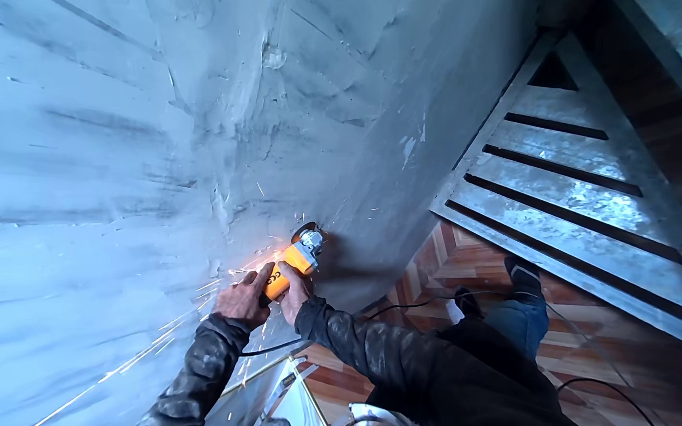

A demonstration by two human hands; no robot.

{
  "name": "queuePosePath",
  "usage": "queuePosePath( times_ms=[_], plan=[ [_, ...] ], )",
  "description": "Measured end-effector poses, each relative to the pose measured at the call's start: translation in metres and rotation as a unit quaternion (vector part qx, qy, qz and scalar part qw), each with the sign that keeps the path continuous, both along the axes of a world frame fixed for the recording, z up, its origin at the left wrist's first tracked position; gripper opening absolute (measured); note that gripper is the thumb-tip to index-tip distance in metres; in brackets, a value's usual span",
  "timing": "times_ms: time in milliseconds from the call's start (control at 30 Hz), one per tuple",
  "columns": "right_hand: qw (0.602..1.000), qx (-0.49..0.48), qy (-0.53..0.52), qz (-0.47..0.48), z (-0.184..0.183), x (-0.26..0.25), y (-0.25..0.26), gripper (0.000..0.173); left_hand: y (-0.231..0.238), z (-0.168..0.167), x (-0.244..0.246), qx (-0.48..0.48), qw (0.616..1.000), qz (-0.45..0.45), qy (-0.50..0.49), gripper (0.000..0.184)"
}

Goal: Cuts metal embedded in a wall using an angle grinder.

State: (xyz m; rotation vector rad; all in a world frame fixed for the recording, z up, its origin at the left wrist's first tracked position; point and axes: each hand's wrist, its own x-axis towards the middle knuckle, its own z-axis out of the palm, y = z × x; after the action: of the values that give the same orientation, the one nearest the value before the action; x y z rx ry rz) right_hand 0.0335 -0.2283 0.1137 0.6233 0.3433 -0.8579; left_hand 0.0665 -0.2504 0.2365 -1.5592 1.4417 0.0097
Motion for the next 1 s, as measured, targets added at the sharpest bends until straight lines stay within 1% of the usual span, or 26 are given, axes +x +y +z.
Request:
queuePosePath(
  times_ms=[133,300,500,900,1000],
  plan=[
    [1.000,0.013,0.001,0.001,-0.0035,0.0004,-0.0006,0.042,0.0002,-0.0036,0.0015,-0.002,1.000,-0.007,0.003,0.097],
    [1.000,-0.001,0.007,0.002,-0.0013,-0.0044,-0.0017,0.041,-0.0013,-0.0054,0.0027,-0.001,1.000,0.001,0.004,0.096],
    [1.000,0.015,0.004,-0.008,-0.0038,-0.0018,-0.0038,0.043,-0.0048,-0.0071,0.0025,0.005,1.000,-0.006,0.005,0.099],
    [1.000,0.019,0.009,-0.009,-0.0033,-0.0015,-0.0043,0.043,-0.0039,-0.0080,0.0040,0.001,1.000,-0.014,0.011,0.098],
    [1.000,0.020,0.006,-0.010,-0.0018,-0.0009,-0.0030,0.043,-0.0037,-0.0063,0.0016,0.007,1.000,-0.002,0.003,0.098]
  ],
)
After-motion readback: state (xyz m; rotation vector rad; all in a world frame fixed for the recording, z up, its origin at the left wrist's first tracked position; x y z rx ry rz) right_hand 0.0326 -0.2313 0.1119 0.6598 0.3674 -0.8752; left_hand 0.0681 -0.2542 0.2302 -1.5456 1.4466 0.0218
